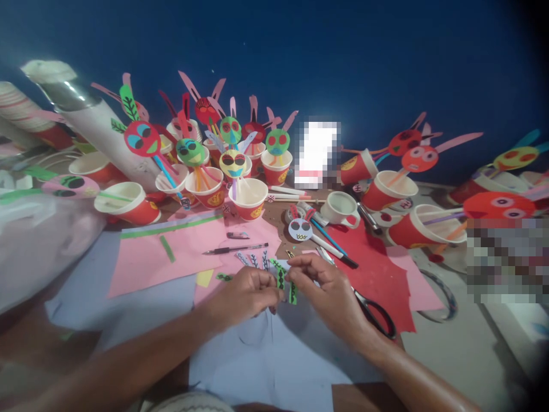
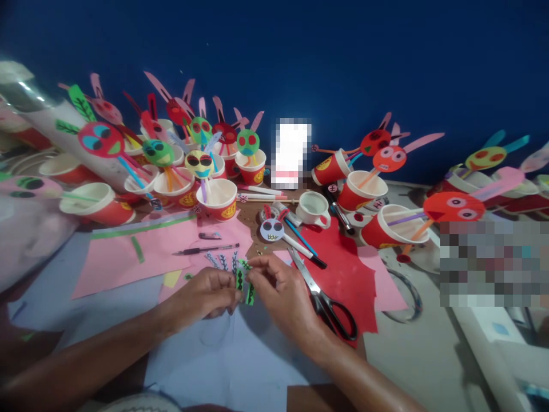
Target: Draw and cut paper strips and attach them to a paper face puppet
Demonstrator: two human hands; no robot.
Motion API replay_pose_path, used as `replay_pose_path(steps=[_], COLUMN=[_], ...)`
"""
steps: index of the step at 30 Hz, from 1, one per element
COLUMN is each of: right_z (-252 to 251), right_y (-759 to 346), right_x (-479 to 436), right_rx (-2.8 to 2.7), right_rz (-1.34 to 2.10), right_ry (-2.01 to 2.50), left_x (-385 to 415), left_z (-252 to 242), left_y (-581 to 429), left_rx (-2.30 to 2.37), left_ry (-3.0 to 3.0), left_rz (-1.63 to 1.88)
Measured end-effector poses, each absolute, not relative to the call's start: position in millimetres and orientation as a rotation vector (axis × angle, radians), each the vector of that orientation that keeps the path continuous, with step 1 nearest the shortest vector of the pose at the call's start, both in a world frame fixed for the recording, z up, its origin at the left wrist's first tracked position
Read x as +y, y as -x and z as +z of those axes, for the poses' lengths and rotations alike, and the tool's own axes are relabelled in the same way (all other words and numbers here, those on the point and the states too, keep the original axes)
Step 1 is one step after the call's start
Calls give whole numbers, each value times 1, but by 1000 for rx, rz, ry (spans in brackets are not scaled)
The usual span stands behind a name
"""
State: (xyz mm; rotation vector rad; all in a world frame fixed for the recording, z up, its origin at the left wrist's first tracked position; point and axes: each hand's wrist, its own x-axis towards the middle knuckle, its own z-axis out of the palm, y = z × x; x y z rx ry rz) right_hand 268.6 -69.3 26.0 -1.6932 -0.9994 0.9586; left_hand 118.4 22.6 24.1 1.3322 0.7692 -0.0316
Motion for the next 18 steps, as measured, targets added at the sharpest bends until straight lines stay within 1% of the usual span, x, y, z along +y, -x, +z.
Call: replay_pose_path(steps=[9, 14, 18], right_z=[25, 25, 25], right_y=[-263, -262, -263], right_x=[-72, -71, -69], right_rx=[-930, -893, -842], right_rz=[891, 935, 1000], right_ry=[1680, 1654, 1534], left_x=[20, 20, 20], left_z=[26, 24, 24], left_y=[-118, -116, -117], left_rx=[771, 782, 785], left_ry=[-1327, -1334, -1315], left_rz=[-8, -1, 31])
